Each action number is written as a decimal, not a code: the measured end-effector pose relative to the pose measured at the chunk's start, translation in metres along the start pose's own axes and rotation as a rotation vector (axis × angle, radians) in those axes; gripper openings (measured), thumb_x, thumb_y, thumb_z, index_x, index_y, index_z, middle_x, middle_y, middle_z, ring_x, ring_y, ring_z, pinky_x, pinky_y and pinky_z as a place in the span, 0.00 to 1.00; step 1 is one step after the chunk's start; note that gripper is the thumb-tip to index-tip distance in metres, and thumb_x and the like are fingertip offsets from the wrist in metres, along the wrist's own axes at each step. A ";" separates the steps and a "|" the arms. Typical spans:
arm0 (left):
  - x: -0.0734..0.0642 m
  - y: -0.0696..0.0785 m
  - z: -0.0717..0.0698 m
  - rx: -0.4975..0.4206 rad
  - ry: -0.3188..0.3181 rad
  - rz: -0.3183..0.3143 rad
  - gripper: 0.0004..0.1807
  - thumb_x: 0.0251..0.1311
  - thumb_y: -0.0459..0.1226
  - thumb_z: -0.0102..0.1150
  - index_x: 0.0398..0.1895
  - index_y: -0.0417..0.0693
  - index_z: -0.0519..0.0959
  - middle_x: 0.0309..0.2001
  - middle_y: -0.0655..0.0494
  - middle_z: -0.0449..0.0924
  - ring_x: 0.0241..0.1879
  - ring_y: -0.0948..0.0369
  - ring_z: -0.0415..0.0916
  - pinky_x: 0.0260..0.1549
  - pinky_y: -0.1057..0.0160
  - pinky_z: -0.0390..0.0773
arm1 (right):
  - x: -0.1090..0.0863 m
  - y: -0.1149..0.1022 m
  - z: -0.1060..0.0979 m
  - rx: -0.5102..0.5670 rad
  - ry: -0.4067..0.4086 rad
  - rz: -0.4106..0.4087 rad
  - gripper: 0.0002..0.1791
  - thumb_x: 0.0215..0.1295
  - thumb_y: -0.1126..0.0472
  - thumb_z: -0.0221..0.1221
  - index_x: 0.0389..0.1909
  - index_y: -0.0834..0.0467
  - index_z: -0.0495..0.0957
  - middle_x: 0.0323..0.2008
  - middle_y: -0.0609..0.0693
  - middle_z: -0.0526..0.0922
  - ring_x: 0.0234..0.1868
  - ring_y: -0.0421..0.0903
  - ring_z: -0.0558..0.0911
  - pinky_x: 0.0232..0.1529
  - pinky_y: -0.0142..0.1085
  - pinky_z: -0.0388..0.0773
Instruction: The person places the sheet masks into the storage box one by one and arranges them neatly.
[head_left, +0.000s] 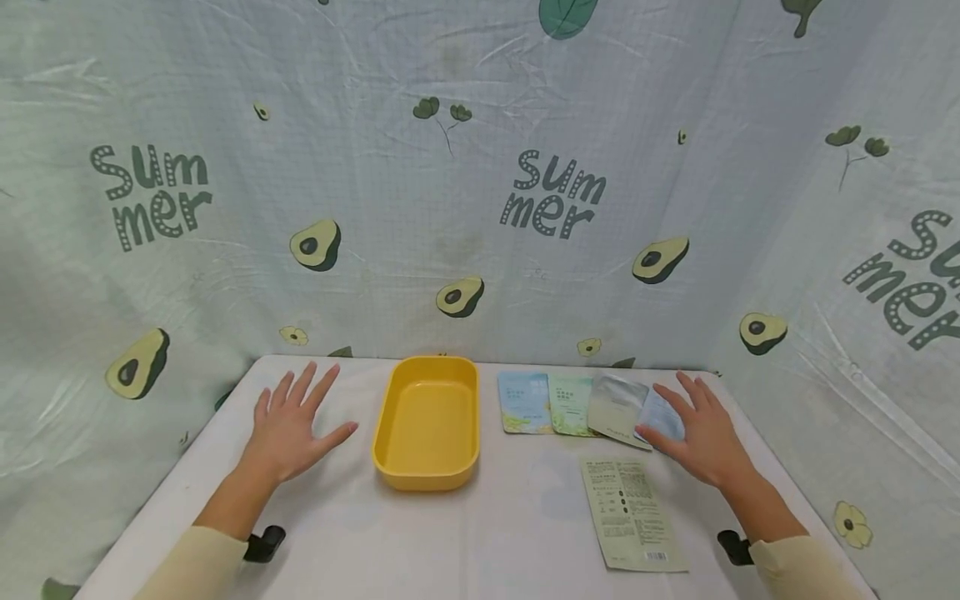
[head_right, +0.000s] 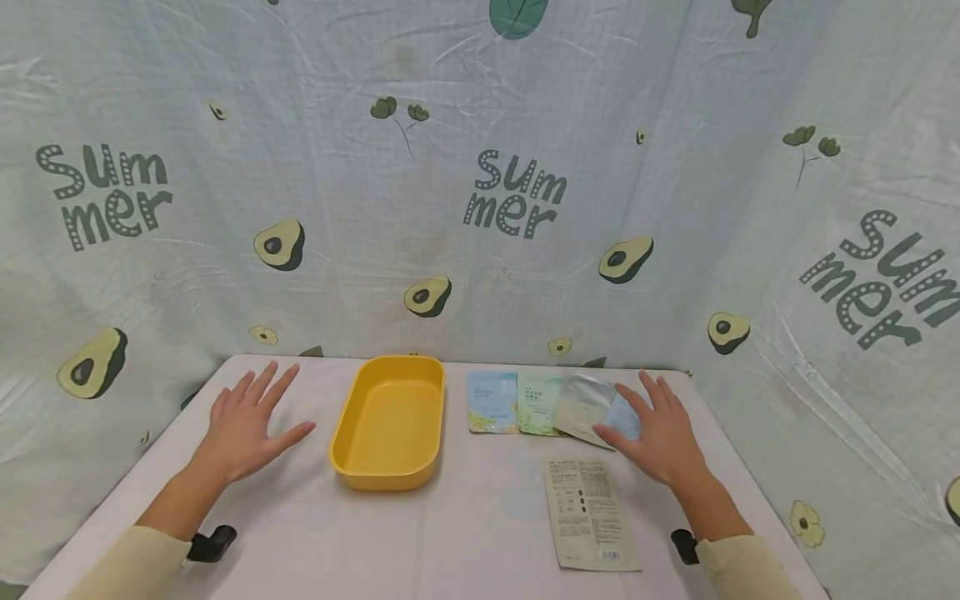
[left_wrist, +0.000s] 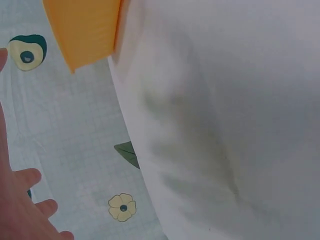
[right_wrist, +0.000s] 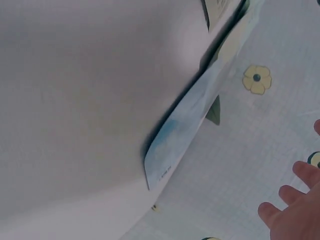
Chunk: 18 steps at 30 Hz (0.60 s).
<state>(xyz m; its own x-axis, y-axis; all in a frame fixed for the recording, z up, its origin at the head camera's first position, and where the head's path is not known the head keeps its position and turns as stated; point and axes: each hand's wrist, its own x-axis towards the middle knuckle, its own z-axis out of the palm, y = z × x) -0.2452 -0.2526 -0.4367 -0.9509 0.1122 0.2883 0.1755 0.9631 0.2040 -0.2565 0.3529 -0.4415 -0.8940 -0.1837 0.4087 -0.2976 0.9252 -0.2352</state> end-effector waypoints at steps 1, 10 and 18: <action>-0.001 0.001 0.001 -0.005 0.010 0.004 0.53 0.62 0.66 0.56 0.84 0.63 0.44 0.81 0.37 0.47 0.76 0.30 0.45 0.71 0.24 0.42 | -0.001 -0.002 0.001 0.025 -0.008 0.009 0.43 0.61 0.37 0.66 0.70 0.59 0.70 0.75 0.69 0.58 0.75 0.76 0.54 0.66 0.76 0.55; -0.009 0.012 0.003 -0.094 0.003 0.018 0.50 0.64 0.63 0.58 0.83 0.60 0.49 0.80 0.37 0.49 0.76 0.31 0.45 0.70 0.24 0.43 | -0.017 -0.013 0.012 0.210 -0.098 0.085 0.41 0.67 0.41 0.64 0.74 0.58 0.66 0.78 0.67 0.52 0.76 0.74 0.51 0.64 0.78 0.54; -0.017 0.022 0.010 -0.201 -0.070 0.016 0.48 0.62 0.63 0.60 0.80 0.55 0.58 0.80 0.38 0.52 0.77 0.31 0.45 0.69 0.23 0.45 | -0.025 -0.024 0.017 0.284 -0.156 0.101 0.39 0.69 0.43 0.63 0.74 0.58 0.66 0.78 0.69 0.53 0.75 0.75 0.54 0.62 0.78 0.58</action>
<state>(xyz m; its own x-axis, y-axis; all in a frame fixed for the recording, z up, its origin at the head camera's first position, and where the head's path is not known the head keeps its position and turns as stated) -0.2279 -0.2307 -0.4466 -0.9618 0.1501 0.2288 0.2310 0.8936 0.3849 -0.2325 0.3302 -0.4609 -0.9577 -0.1643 0.2363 -0.2665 0.8162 -0.5126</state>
